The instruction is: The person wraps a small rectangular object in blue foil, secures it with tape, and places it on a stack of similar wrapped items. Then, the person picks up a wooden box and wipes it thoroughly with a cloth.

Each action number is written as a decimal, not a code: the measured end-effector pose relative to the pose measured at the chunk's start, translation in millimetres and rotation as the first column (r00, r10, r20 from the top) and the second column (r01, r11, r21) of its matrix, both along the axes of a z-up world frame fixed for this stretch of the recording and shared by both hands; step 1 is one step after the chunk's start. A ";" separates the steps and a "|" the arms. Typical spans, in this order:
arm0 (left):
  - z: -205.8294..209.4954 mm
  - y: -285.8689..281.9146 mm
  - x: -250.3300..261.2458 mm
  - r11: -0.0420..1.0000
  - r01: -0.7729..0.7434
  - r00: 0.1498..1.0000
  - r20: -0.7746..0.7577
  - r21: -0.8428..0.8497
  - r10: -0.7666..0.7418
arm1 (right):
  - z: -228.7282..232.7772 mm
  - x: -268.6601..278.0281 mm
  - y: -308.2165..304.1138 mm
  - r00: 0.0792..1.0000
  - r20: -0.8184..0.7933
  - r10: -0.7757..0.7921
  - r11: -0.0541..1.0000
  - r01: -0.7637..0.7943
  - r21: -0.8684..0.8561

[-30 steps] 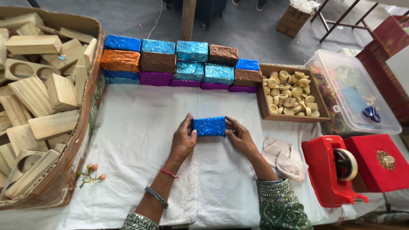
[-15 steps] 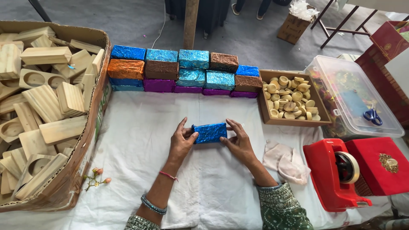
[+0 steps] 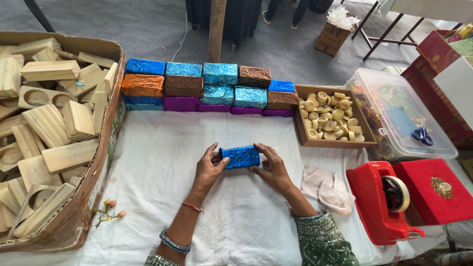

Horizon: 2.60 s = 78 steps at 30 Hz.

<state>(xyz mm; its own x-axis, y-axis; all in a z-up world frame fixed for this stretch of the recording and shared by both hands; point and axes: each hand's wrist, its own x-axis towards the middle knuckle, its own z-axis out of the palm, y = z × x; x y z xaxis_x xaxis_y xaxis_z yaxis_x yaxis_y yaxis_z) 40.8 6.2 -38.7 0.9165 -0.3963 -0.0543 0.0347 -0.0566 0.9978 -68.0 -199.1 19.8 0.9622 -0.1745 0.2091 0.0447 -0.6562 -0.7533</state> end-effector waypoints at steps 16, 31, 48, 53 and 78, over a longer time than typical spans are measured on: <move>-0.7 -1.1 -1.2 0.998 -0.030 1.000 0.001 0.057 0.030 | 35.3 28.8 -1.7 0.965 0.020 0.263 0.826 -0.215 -0.522; -2.0 -2.6 -1.1 0.982 -0.156 0.983 0.115 0.107 0.143 | 82.9 198.2 -37.6 0.963 0.170 0.207 0.919 -0.132 -0.372; 23.7 1.6 -6.9 0.986 -0.096 0.995 0.019 0.139 0.095 | 45.9 239.8 -32.9 0.966 0.190 0.177 0.932 -0.102 -0.347; 27.7 1.9 -7.2 0.983 -0.101 0.995 0.033 0.154 0.097 | 36.6 231.8 -32.3 0.937 0.286 0.200 0.887 -0.049 -0.460; 22.8 -1.3 -4.6 0.970 -0.110 0.988 0.126 0.215 0.084 | 4.0 216.6 -34.4 0.909 0.400 -0.112 0.974 0.181 -0.139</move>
